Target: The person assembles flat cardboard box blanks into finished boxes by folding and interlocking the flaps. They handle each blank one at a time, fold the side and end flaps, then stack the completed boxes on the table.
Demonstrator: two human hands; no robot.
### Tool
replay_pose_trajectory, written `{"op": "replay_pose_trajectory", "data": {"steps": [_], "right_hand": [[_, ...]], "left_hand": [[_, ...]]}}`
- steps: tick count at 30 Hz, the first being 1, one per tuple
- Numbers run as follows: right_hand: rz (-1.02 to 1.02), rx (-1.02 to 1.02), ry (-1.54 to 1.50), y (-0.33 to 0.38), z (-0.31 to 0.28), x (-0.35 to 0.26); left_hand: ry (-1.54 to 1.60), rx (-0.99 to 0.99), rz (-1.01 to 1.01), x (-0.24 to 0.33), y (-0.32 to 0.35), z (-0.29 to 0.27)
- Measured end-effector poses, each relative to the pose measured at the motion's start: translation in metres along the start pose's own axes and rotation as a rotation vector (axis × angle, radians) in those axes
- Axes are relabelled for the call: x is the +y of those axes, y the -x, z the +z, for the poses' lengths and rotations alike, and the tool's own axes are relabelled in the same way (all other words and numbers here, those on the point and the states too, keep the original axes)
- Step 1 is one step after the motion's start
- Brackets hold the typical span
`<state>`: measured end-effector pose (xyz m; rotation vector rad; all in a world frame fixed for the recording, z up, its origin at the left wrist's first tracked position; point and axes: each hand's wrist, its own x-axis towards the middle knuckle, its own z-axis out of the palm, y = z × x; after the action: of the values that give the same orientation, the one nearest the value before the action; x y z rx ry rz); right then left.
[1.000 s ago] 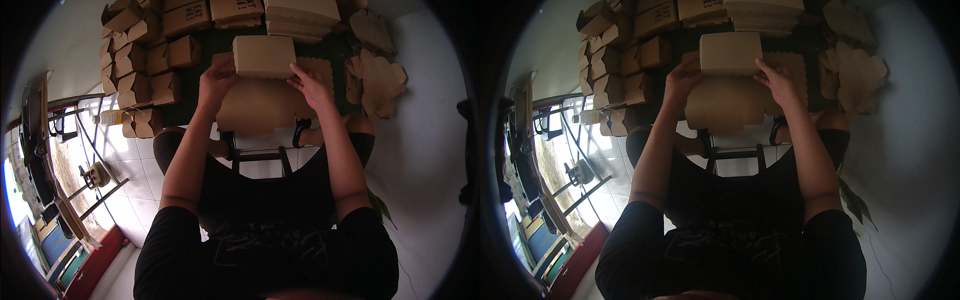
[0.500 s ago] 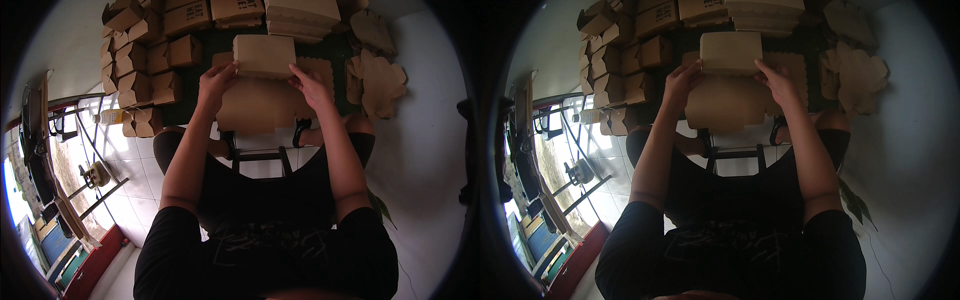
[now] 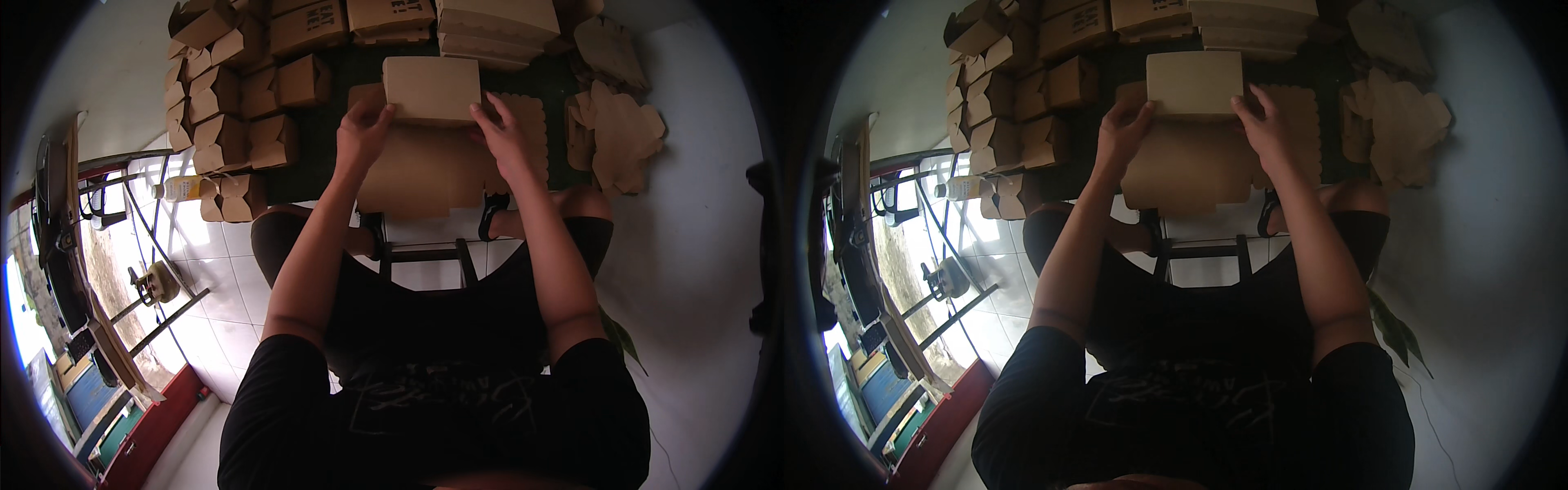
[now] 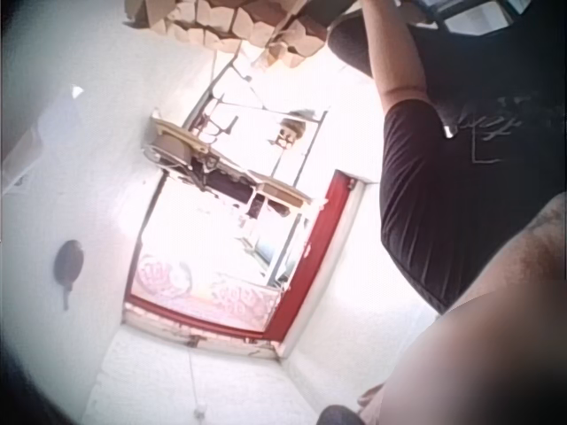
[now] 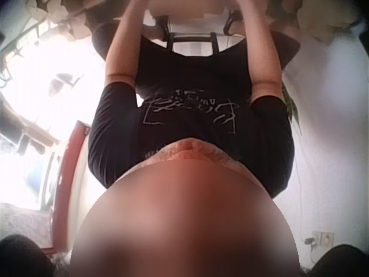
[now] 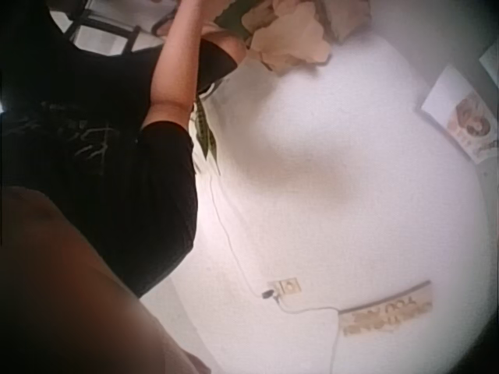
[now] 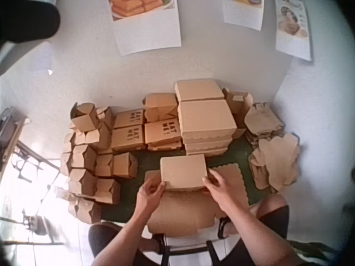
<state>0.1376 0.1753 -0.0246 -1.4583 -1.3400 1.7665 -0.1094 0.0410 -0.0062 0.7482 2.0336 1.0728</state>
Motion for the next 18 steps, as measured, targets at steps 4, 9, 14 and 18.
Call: {"op": "replay_pose_trajectory", "data": {"steps": [4, 9, 14, 18], "right_hand": [[-0.114, 0.045, 0.295, -0.005, 0.005, 0.008], [-0.044, 0.022, 0.411, -0.004, 0.002, -0.001], [-0.258, 0.173, 0.658, 0.008, 0.016, -0.005], [-0.877, 0.163, 0.784, 0.012, 0.024, -0.002]], "left_hand": [[0.129, 0.02, 0.18, -0.002, -0.002, 0.016], [-0.161, -0.046, 0.06, -0.003, -0.008, 0.014], [-0.311, 0.113, 0.445, -0.005, 0.002, 0.026], [-0.499, 0.07, 0.777, 0.001, 0.006, 0.03]]}}
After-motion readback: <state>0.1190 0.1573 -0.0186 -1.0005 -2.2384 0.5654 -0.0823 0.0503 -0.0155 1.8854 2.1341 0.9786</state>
